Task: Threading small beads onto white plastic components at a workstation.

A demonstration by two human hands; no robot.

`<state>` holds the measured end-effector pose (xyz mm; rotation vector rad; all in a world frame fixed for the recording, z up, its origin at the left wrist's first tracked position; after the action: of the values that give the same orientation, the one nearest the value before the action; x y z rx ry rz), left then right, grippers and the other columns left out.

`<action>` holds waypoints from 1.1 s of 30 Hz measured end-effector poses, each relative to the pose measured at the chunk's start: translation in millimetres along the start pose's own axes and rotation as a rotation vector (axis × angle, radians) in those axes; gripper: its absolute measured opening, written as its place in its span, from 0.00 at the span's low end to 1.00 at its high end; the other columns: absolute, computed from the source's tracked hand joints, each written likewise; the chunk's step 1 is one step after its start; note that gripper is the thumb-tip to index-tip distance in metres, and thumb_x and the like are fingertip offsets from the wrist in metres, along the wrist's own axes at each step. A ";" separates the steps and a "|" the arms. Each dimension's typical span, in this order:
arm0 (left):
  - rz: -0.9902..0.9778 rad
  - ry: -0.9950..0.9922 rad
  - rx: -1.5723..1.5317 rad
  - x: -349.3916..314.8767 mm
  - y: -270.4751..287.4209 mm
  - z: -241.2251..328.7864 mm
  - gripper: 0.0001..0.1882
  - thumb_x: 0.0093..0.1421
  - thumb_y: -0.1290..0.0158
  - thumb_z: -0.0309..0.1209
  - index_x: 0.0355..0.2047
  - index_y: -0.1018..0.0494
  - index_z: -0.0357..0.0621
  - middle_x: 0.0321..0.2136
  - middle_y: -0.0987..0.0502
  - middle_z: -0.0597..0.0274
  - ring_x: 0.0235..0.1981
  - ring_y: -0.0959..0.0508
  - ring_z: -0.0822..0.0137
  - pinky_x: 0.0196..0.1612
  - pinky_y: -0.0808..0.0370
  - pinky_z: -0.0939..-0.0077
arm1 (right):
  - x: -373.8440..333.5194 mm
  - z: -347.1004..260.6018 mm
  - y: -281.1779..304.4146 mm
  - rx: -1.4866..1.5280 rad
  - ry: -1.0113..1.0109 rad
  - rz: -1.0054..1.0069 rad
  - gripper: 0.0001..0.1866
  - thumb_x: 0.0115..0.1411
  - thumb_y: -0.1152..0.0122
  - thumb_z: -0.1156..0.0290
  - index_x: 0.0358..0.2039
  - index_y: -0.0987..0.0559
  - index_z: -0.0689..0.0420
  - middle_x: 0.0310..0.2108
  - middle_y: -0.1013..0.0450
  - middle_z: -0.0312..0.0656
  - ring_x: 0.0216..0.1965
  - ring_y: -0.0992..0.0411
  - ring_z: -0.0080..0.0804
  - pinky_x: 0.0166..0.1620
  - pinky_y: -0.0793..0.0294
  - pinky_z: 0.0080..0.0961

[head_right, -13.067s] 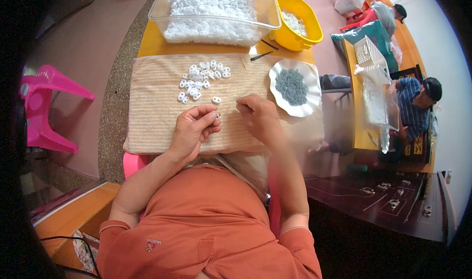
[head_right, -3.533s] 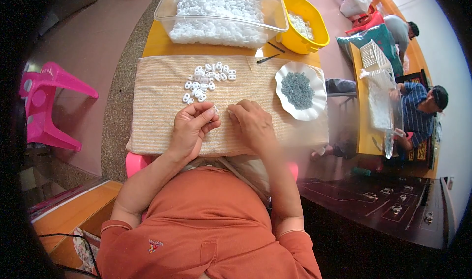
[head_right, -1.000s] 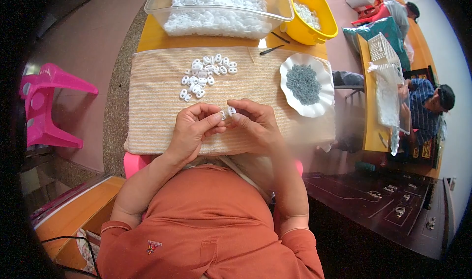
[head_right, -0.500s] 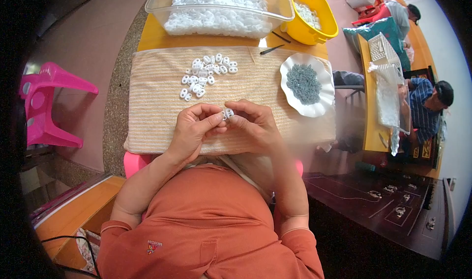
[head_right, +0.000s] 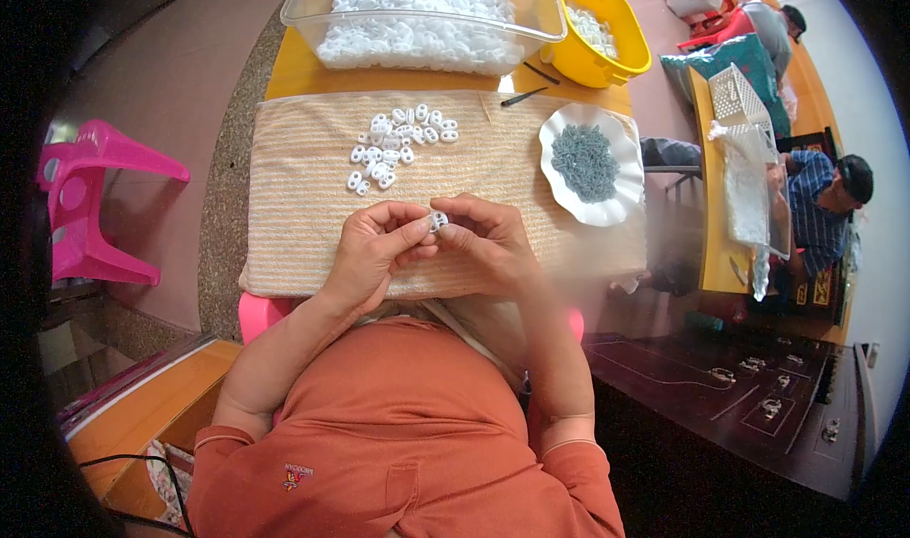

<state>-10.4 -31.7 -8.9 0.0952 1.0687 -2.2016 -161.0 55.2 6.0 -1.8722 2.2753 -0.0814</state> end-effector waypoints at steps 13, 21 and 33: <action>-0.038 0.025 -0.047 -3.2 -3.2 1.8 0.05 0.60 0.45 0.24 0.36 0.26 0.36 0.31 0.21 0.61 0.30 0.22 0.74 0.36 0.21 0.82 | -2.2 -1.9 -1.6 -0.037 0.076 0.012 0.15 0.59 0.41 0.80 0.47 0.23 0.66 0.40 0.26 0.39 0.40 0.28 0.23 0.43 0.27 0.17; -0.091 0.043 -0.098 -3.1 -2.7 0.8 0.07 0.60 0.45 0.23 0.38 0.27 0.37 0.33 0.21 0.59 0.32 0.21 0.71 0.39 0.20 0.79 | -4.8 -1.9 -2.7 0.033 0.099 0.020 0.15 0.58 0.41 0.79 0.47 0.24 0.66 0.40 0.26 0.40 0.39 0.27 0.25 0.40 0.25 0.19; -0.201 0.083 -0.171 0.8 -2.7 0.8 0.05 0.61 0.46 0.25 0.36 0.29 0.41 0.34 0.23 0.62 0.36 0.22 0.71 0.43 0.21 0.77 | 0.3 4.2 3.0 -0.032 0.257 -0.058 0.14 0.59 0.40 0.77 0.47 0.23 0.63 0.43 0.30 0.41 0.44 0.31 0.25 0.46 0.29 0.20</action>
<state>-12.5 -31.6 -6.8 0.0030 1.3597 -2.2880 -163.2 55.8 1.4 -2.0500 2.3952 -0.3138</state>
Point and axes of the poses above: each hand's wrist, its own x-axis towards the middle knuckle, its own y-axis out of the back of the hand, z = x × y, the point moved 2 cm from there along x, towards the middle knuckle
